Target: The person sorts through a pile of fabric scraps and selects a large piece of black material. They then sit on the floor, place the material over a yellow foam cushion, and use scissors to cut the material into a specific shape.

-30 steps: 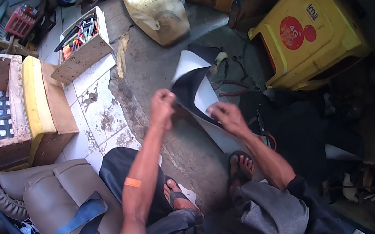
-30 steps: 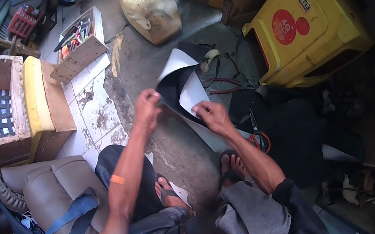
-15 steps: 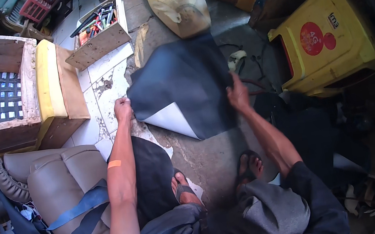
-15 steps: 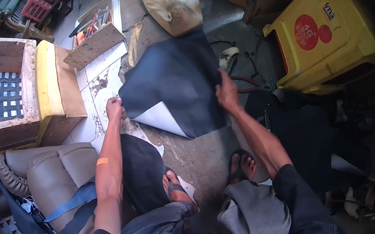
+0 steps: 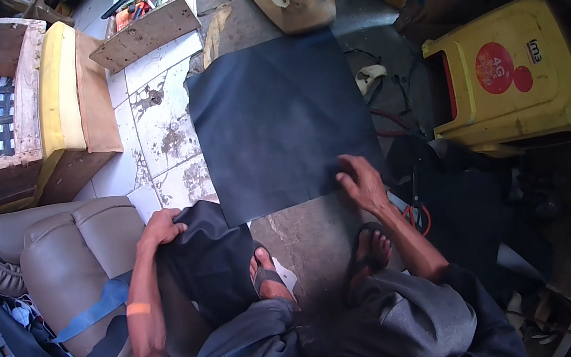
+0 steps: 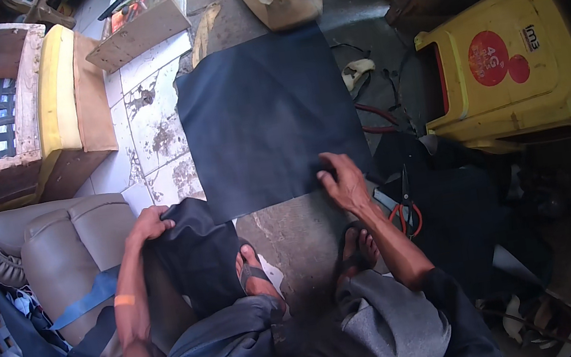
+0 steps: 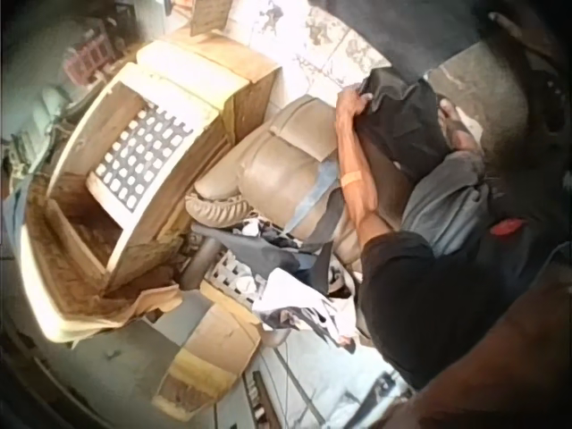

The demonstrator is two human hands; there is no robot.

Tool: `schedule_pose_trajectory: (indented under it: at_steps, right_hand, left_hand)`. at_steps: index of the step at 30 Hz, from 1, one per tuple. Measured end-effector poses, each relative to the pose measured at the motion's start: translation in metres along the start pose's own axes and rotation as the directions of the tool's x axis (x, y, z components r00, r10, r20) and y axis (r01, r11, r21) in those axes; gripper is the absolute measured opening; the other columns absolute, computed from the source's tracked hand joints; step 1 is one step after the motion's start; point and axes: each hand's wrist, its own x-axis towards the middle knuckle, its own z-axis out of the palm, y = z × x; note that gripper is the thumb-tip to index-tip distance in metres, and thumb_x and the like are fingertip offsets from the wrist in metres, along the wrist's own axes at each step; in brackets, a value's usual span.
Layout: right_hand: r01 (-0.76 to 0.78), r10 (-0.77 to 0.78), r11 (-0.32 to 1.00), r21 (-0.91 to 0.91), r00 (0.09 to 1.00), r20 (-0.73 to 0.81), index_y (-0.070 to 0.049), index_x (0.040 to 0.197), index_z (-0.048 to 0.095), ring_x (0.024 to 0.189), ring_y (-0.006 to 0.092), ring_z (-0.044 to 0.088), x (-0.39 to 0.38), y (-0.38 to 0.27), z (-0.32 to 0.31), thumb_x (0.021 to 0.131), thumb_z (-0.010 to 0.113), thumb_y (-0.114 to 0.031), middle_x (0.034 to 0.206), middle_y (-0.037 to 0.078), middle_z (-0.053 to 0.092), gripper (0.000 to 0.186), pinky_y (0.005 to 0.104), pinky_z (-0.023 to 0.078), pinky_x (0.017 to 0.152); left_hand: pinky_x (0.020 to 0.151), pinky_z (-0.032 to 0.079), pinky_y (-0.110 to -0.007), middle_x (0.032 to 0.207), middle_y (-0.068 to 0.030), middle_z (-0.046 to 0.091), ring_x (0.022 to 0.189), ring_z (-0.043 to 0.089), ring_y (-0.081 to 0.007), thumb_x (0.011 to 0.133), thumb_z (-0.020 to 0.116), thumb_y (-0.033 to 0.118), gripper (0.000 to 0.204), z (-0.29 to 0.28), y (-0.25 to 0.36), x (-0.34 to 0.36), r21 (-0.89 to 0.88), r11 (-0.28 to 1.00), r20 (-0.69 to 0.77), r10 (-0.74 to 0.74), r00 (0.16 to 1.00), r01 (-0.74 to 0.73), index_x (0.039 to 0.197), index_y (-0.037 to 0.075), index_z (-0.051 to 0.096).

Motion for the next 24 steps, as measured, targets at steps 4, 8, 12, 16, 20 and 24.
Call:
schedule_pose_trajectory:
  at_steps: [4,8,12,16,20,24]
  right_hand:
    - [0.173,-0.276,0.955,0.242,0.817,0.506,-0.007,0.155,0.032,0.137,0.0386,0.046,-0.001,-0.081,0.009,0.08,0.083,-0.036,0.143,0.025,0.049,0.095,0.0444,0.036,0.114]
    - [0.173,-0.454,0.872,0.458,0.638,0.622,-0.01,0.159,0.025,0.135,0.0328,0.049,-0.026,-0.141,0.041,0.078,0.086,-0.034,0.147,0.022,0.048,0.104,0.0418,0.037,0.115]
    - [-0.192,-0.228,0.885,0.423,0.613,0.756,-0.002,0.132,0.062,0.108,0.0152,0.062,-0.041,-0.15,0.0,0.087,0.08,-0.027,0.121,0.01,0.07,0.053,0.0332,0.05,0.093]
    - [-0.089,-0.333,0.819,0.567,0.73,0.597,-0.001,0.124,0.068,0.101,0.0135,0.066,-0.083,-0.155,-0.074,0.088,0.079,-0.017,0.106,0.005,0.074,0.041,0.0295,0.05,0.09]
    - [-0.328,0.127,0.873,0.36,0.867,0.482,-0.002,0.126,0.068,0.094,0.0124,0.067,-0.098,-0.149,-0.119,0.086,0.081,-0.017,0.105,0.006,0.073,0.045,0.0284,0.053,0.084]
    - [-0.176,-0.051,0.892,0.417,0.876,0.479,0.003,0.123,0.067,0.096,0.0193,0.07,-0.142,-0.125,-0.164,0.082,0.084,-0.013,0.11,0.013,0.074,0.048,0.0302,0.053,0.089]
  left_hand:
    - [0.078,0.053,-0.038,0.098,-0.0158,0.072,0.086,0.07,-0.0302,0.086,0.076,0.016,0.032,-0.058,0.113,-0.107,-0.082,0.903,0.171,0.431,0.886,-0.423,0.115,0.005,0.07]
    - [0.069,0.051,-0.039,0.09,-0.0144,0.069,0.078,0.068,-0.0321,0.084,0.077,0.011,0.026,-0.086,0.182,-0.177,-0.128,0.699,0.064,0.714,0.698,-0.703,0.108,0.002,0.07]
    - [0.072,0.052,-0.037,0.094,-0.0144,0.07,0.083,0.068,-0.0345,0.082,0.08,0.015,0.034,-0.115,0.215,-0.216,-0.128,0.612,0.131,0.79,0.598,-0.78,0.112,0.003,0.069]
    - [0.086,0.055,-0.035,0.105,-0.0148,0.075,0.097,0.073,-0.0281,0.075,0.089,0.026,0.063,-0.125,0.206,-0.187,-0.115,0.762,0.397,0.623,0.674,-0.637,0.126,0.0,0.062]
    - [0.054,0.043,-0.033,0.063,-0.0048,0.061,0.062,0.053,-0.011,0.084,0.083,0.032,0.035,-0.061,0.16,-0.109,-0.113,0.809,0.244,0.585,0.774,-0.576,0.083,0.0,0.069]
    - [0.064,0.049,-0.034,0.077,-0.0088,0.069,0.07,0.062,-0.0139,0.088,0.08,0.026,0.034,-0.039,0.177,-0.167,-0.323,0.719,0.271,0.693,0.668,-0.615,0.107,0.0,0.069]
